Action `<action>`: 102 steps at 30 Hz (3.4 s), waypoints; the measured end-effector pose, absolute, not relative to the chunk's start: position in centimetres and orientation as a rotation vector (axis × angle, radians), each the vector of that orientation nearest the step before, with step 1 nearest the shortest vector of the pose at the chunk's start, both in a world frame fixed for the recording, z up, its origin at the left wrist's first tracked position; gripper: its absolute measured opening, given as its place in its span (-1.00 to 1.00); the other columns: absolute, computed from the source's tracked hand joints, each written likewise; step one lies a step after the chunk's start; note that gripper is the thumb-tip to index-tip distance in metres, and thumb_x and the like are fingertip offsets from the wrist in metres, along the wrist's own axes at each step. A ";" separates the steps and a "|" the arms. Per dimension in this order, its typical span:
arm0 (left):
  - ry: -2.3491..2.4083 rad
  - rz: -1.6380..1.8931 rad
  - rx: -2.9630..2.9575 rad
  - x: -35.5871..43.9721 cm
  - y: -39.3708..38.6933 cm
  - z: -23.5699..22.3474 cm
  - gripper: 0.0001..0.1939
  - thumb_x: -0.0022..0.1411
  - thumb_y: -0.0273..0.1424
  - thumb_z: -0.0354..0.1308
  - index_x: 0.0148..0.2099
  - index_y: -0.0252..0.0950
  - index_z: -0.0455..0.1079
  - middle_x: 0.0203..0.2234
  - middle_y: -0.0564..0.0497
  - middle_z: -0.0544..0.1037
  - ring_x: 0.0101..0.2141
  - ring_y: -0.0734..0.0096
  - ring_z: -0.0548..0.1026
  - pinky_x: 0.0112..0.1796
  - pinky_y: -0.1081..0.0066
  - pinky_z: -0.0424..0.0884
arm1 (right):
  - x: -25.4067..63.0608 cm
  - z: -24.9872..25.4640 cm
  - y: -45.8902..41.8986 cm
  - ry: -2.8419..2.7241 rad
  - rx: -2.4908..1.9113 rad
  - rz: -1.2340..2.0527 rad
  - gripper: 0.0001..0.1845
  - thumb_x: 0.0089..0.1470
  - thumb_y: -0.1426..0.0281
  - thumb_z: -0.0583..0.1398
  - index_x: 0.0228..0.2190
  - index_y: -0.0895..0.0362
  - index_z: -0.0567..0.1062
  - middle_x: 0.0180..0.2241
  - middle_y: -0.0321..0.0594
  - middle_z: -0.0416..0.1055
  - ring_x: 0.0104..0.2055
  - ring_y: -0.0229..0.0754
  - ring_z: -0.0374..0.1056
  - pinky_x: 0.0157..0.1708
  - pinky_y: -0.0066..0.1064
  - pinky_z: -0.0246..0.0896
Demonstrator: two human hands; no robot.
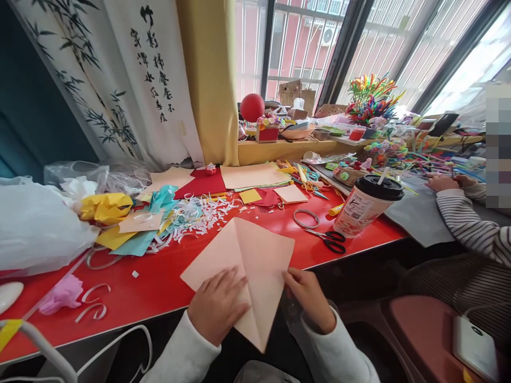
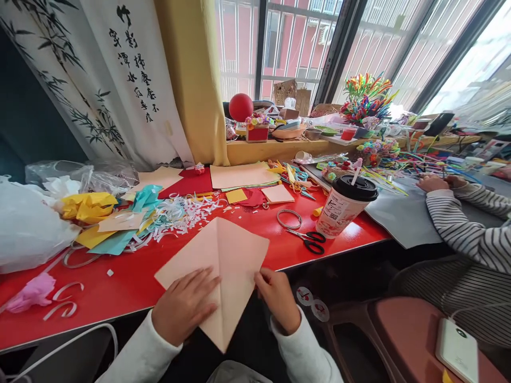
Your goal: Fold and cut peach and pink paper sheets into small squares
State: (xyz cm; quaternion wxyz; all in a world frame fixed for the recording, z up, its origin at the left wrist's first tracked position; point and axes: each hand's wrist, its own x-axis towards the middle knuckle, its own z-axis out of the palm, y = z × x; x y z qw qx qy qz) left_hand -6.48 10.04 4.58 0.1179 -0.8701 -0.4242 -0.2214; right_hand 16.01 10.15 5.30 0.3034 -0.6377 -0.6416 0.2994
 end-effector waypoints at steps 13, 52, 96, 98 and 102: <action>-1.299 -0.468 -2.903 -10.5 10.8 8.4 -0.70 0.32 -0.33 -0.14 -0.13 -0.18 0.43 -0.27 0.12 0.59 -0.30 0.48 0.52 -0.30 0.46 0.36 | 19.1 8.9 17.2 -2.266 -1.862 0.018 -0.79 0.15 0.45 0.03 -0.33 0.18 0.47 -0.33 -0.10 0.50 -0.28 -0.11 0.41 -0.37 -0.41 0.15; -1.309 -0.829 -2.748 -12.8 12.2 4.3 -0.74 0.30 -0.35 -0.08 -0.11 -0.26 0.40 -0.06 0.00 0.50 -0.06 0.40 0.46 -0.06 0.42 0.42 | 20.2 5.6 10.3 -2.318 -1.288 0.466 -0.70 0.20 0.33 0.03 -0.10 0.03 0.47 0.11 -0.19 0.23 0.23 -0.08 -0.01 0.16 0.00 0.00; -1.512 -1.113 -2.438 -7.4 11.3 4.3 -0.83 0.27 -0.41 0.00 -0.26 -0.25 0.42 -0.42 0.11 0.61 -0.45 0.52 0.55 -0.45 0.57 0.38 | 13.2 4.0 9.5 -1.835 -1.246 0.211 -0.78 0.10 0.33 0.16 -0.19 0.11 0.44 -0.24 -0.14 0.50 -0.17 -0.10 0.42 -0.17 -0.28 0.35; -1.542 -1.130 -2.416 -7.3 11.2 4.3 -0.84 0.27 -0.40 0.01 -0.27 -0.26 0.42 -0.43 0.12 0.60 -0.45 0.54 0.54 -0.47 0.59 0.37 | 13.3 3.8 9.2 -1.783 -1.270 0.145 -0.67 0.09 0.34 0.17 -0.08 0.13 0.36 -0.22 -0.11 0.49 -0.24 -0.13 0.44 -0.22 -0.31 0.37; -1.497 -1.189 -2.435 -6.8 10.4 5.0 -0.81 0.28 -0.43 -0.03 -0.30 -0.30 0.40 -0.48 0.09 0.58 -0.46 0.53 0.53 -0.44 0.57 0.38 | 13.5 3.7 8.7 -1.820 -1.194 0.124 -0.69 0.14 0.48 0.09 -0.06 0.09 0.33 -0.29 -0.17 0.50 -0.35 -0.23 0.44 -0.29 -0.41 0.37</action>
